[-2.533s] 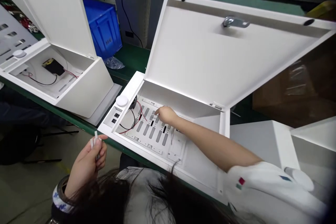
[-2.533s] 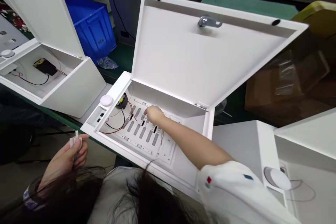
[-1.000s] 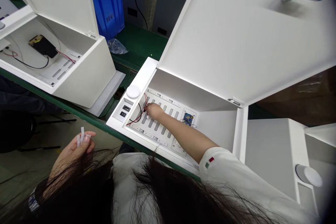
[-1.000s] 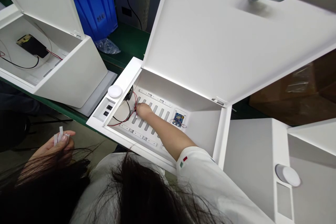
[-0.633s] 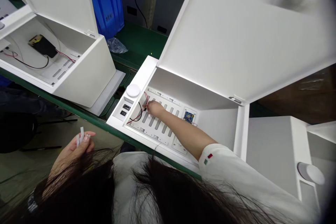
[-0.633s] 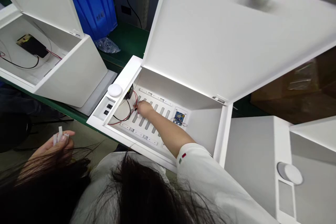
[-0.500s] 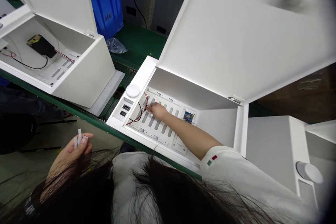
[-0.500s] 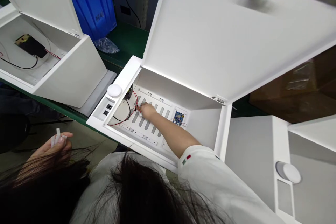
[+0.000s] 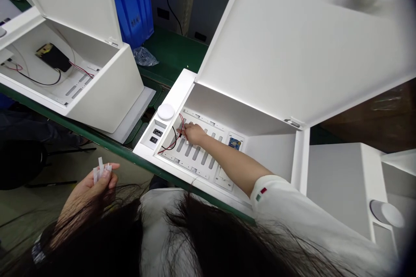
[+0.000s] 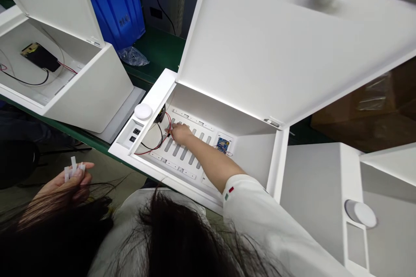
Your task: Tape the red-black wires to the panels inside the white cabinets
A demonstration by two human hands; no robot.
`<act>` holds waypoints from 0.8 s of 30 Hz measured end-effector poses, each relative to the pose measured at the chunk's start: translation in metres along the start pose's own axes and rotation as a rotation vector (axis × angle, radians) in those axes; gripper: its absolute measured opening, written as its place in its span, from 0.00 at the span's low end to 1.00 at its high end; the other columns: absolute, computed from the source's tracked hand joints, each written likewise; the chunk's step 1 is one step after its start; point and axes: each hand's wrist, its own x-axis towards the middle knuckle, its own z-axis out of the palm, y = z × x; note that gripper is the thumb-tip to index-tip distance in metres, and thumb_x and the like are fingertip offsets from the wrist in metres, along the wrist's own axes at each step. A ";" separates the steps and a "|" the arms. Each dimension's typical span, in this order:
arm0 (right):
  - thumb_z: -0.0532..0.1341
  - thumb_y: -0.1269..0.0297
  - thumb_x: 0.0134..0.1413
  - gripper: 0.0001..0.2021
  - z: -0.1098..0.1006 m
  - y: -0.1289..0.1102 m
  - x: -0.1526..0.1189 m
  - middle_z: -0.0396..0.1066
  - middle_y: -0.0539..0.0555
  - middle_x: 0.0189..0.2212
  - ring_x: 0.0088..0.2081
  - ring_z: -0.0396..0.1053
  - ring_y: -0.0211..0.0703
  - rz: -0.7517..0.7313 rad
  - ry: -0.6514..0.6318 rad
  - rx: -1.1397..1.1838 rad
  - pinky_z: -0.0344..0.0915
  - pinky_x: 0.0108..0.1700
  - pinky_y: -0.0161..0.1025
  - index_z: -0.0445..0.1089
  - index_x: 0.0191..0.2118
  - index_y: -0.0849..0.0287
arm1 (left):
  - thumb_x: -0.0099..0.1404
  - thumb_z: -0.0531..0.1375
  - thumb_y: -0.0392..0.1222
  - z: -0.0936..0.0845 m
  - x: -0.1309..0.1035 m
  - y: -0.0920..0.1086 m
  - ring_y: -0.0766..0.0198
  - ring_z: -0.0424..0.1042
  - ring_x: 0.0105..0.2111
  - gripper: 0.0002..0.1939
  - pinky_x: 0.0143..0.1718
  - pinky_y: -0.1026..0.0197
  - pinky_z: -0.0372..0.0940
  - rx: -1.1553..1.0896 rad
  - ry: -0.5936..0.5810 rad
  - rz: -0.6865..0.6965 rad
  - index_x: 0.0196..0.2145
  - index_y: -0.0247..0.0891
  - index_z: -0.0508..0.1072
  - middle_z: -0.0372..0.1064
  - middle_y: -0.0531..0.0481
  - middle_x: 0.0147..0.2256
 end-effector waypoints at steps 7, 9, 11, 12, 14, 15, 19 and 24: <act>0.48 0.72 0.63 0.26 0.017 0.006 -0.026 0.69 0.64 0.47 0.49 0.62 0.54 -0.011 -0.028 -0.128 0.55 0.47 0.45 0.57 0.66 0.54 | 0.58 0.66 0.54 -0.003 -0.007 0.005 0.76 0.51 0.15 0.22 0.15 0.71 0.47 0.007 0.023 -0.006 0.45 0.41 0.68 0.56 0.60 0.20; 0.49 0.74 0.61 0.27 0.021 0.008 -0.038 0.69 0.65 0.48 0.49 0.63 0.54 0.010 -0.052 -0.132 0.56 0.47 0.45 0.58 0.65 0.55 | 0.57 0.66 0.54 -0.006 -0.007 0.006 0.76 0.51 0.16 0.23 0.16 0.72 0.48 0.014 0.025 -0.001 0.45 0.41 0.68 0.57 0.60 0.21; 0.50 0.75 0.59 0.28 0.023 0.010 -0.045 0.68 0.65 0.50 0.50 0.63 0.55 0.037 -0.068 -0.125 0.57 0.48 0.47 0.60 0.64 0.54 | 0.56 0.67 0.55 -0.008 -0.007 0.007 0.76 0.52 0.17 0.25 0.16 0.72 0.50 0.019 0.018 0.013 0.46 0.41 0.67 0.58 0.60 0.23; 0.51 0.75 0.58 0.28 0.021 0.010 -0.047 0.67 0.65 0.51 0.51 0.64 0.56 0.056 -0.079 -0.116 0.57 0.48 0.47 0.62 0.63 0.53 | 0.55 0.67 0.55 -0.008 -0.008 0.008 0.76 0.52 0.17 0.26 0.17 0.72 0.50 0.023 0.014 0.022 0.47 0.42 0.67 0.58 0.60 0.23; 0.54 0.75 0.56 0.26 0.010 0.009 -0.051 0.68 0.63 0.51 0.51 0.65 0.57 0.117 -0.104 -0.068 0.59 0.47 0.47 0.67 0.59 0.51 | 0.56 0.66 0.56 -0.007 -0.009 0.011 0.76 0.52 0.17 0.25 0.17 0.72 0.49 0.044 0.017 0.044 0.46 0.44 0.66 0.58 0.60 0.24; 0.55 0.75 0.55 0.25 0.000 0.007 -0.053 0.69 0.63 0.50 0.50 0.66 0.57 0.168 -0.100 -0.020 0.61 0.46 0.46 0.70 0.57 0.51 | 0.56 0.66 0.56 -0.005 -0.009 0.013 0.76 0.53 0.17 0.24 0.17 0.72 0.49 0.062 0.018 0.051 0.45 0.43 0.66 0.59 0.60 0.25; 0.56 0.66 0.59 0.14 -0.066 -0.021 -0.087 0.75 0.58 0.45 0.43 0.71 0.48 0.331 0.217 0.357 0.65 0.43 0.41 0.78 0.45 0.55 | 0.57 0.66 0.55 0.015 -0.007 0.024 0.75 0.56 0.19 0.21 0.18 0.72 0.51 0.143 -0.032 0.063 0.38 0.38 0.67 0.63 0.57 0.24; 0.64 0.54 0.55 0.13 -0.141 -0.100 -0.157 0.76 0.54 0.39 0.38 0.72 0.42 -0.050 0.611 0.963 0.69 0.43 0.40 0.77 0.43 0.55 | 0.55 0.66 0.58 0.061 -0.006 0.031 0.75 0.52 0.18 0.22 0.17 0.70 0.47 0.189 -0.275 0.048 0.30 0.36 0.66 0.61 0.55 0.22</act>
